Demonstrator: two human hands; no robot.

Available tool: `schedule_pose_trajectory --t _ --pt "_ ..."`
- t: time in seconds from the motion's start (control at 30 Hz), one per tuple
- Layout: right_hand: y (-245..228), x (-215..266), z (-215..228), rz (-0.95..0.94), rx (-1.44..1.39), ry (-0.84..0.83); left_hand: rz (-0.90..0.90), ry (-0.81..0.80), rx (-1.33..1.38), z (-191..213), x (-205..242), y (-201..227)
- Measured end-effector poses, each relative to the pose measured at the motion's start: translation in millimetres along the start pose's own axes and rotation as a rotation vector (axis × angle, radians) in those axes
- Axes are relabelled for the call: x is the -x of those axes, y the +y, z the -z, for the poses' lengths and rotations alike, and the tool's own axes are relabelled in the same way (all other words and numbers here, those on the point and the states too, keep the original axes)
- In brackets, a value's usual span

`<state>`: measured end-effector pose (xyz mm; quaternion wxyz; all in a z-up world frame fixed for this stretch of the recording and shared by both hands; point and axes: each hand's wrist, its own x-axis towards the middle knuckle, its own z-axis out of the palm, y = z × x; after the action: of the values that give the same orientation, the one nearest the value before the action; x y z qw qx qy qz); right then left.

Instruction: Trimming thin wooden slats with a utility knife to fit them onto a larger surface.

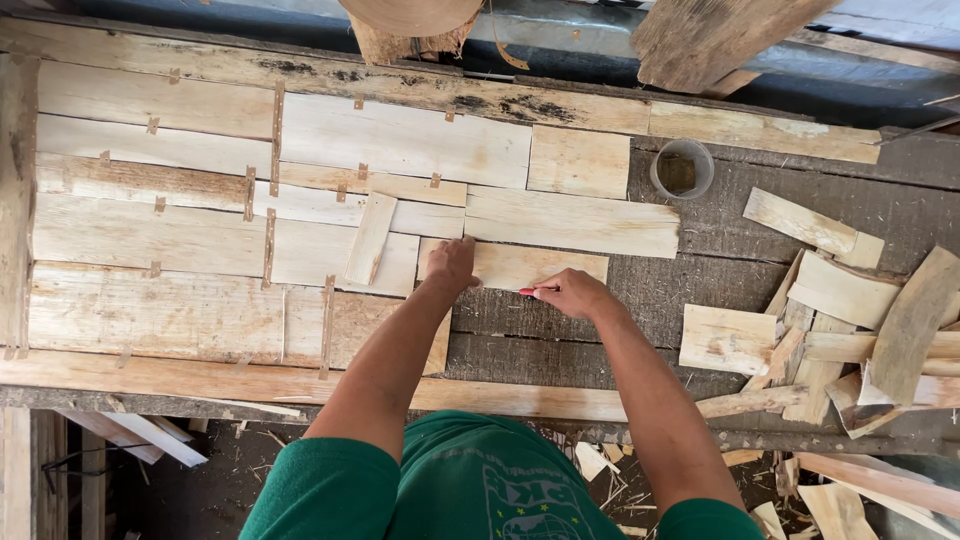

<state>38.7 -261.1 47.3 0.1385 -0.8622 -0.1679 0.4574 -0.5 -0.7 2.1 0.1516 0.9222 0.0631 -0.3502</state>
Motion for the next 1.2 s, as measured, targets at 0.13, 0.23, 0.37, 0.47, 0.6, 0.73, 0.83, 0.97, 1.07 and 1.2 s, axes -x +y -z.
schedule_pose_trajectory --t 0.13,0.23,0.37,0.47,0.6,0.73,0.83,0.97,1.07,1.2 --pt "-13.2 11.6 8.2 -0.05 0.019 -0.024 0.007 -0.014 -0.011 2.9 2.3 0.2" --pt "-11.1 12.8 10.1 -0.047 0.019 -0.023 0.006 0.003 -0.012 0.6 0.7 0.5" --pt "-2.7 10.7 9.7 -0.041 0.003 -0.02 0.005 -0.005 -0.014 0.3 1.3 0.6" --pt "2.0 15.7 14.5 -0.053 -0.005 -0.032 0.011 0.009 -0.006 2.8 3.6 1.7" --pt "-1.9 25.2 20.1 -0.086 0.012 -0.037 0.008 0.009 -0.01 -0.2 1.7 1.0" --pt "12.8 13.5 12.9 -0.055 0.033 -0.034 0.007 0.003 -0.032 2.8 5.0 2.5" --pt "13.9 15.0 14.7 -0.062 0.025 -0.056 -0.008 -0.035 -0.032 1.6 5.1 1.4" --pt "18.7 20.5 20.2 -0.105 0.021 -0.068 0.002 -0.022 -0.027 3.5 5.7 2.9" --pt "25.7 27.4 26.4 -0.14 0.035 -0.074 0.003 -0.004 -0.016 -1.5 1.6 0.9" --pt "38.4 34.9 33.1 -0.182 0.007 -0.081 0.0 0.012 -0.042 -2.8 1.1 0.7"
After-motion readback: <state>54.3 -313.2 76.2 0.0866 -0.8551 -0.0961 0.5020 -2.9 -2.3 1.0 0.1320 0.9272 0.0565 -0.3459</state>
